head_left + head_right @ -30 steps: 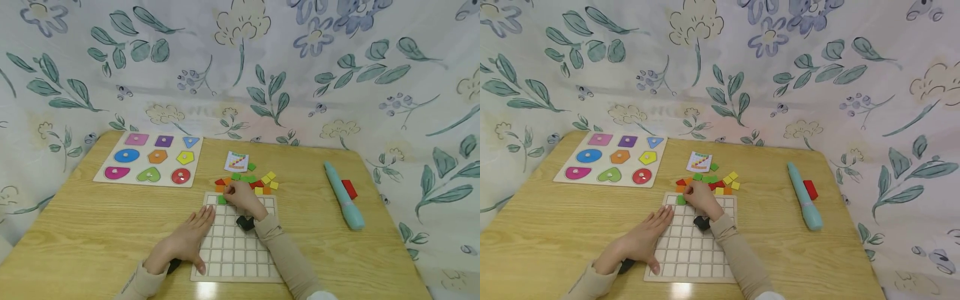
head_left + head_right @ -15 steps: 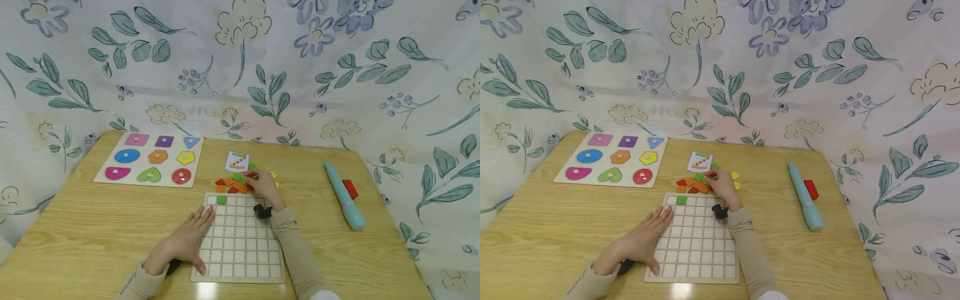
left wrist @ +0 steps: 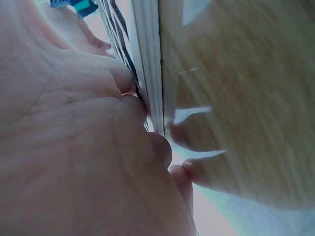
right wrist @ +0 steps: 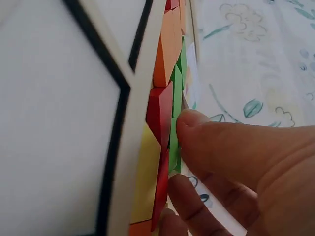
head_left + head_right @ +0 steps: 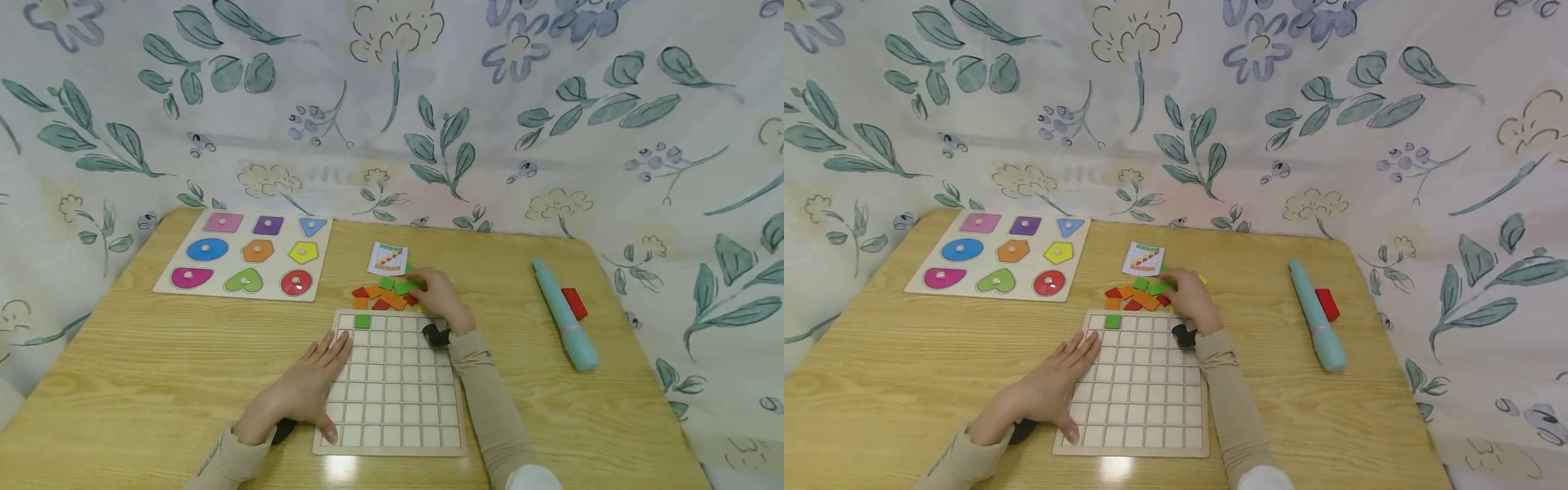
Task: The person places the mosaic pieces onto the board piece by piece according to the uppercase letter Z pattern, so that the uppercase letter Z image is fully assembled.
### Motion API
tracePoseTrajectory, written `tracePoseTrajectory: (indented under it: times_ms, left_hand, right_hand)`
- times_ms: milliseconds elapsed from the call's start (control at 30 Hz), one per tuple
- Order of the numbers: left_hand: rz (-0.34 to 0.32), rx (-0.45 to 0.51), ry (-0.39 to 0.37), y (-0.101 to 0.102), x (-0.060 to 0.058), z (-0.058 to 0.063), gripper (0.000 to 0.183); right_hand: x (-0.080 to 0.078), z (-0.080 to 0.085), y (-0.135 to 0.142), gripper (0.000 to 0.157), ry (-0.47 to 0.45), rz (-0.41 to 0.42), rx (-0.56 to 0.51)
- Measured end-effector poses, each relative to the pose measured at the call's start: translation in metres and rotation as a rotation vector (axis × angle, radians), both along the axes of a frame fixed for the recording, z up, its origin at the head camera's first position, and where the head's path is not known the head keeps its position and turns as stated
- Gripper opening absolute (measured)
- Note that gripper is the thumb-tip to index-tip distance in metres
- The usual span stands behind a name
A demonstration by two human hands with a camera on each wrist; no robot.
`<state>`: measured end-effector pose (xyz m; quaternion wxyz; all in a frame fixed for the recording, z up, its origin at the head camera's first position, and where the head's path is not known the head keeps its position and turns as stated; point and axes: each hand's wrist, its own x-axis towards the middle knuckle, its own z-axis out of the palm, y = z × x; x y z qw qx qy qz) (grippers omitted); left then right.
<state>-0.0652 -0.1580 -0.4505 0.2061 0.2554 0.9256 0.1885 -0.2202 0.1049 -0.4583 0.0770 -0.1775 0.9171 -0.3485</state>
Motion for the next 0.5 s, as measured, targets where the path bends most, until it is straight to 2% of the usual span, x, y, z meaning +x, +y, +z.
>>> tracePoseTrajectory:
  times_ms: [233,500]
  left_hand:
    - [-0.006,-0.005,0.009,0.0004,0.0,0.0021,0.144]
    - [-0.008,-0.005,0.021,-0.0004,0.0007,0.0033,0.143]
  right_hand:
    - [0.0027,0.0012,-0.0039,0.03,-0.027,-0.041,0.089]
    - [0.0042,0.0022,-0.0066,0.017,-0.07,-0.126,0.011]
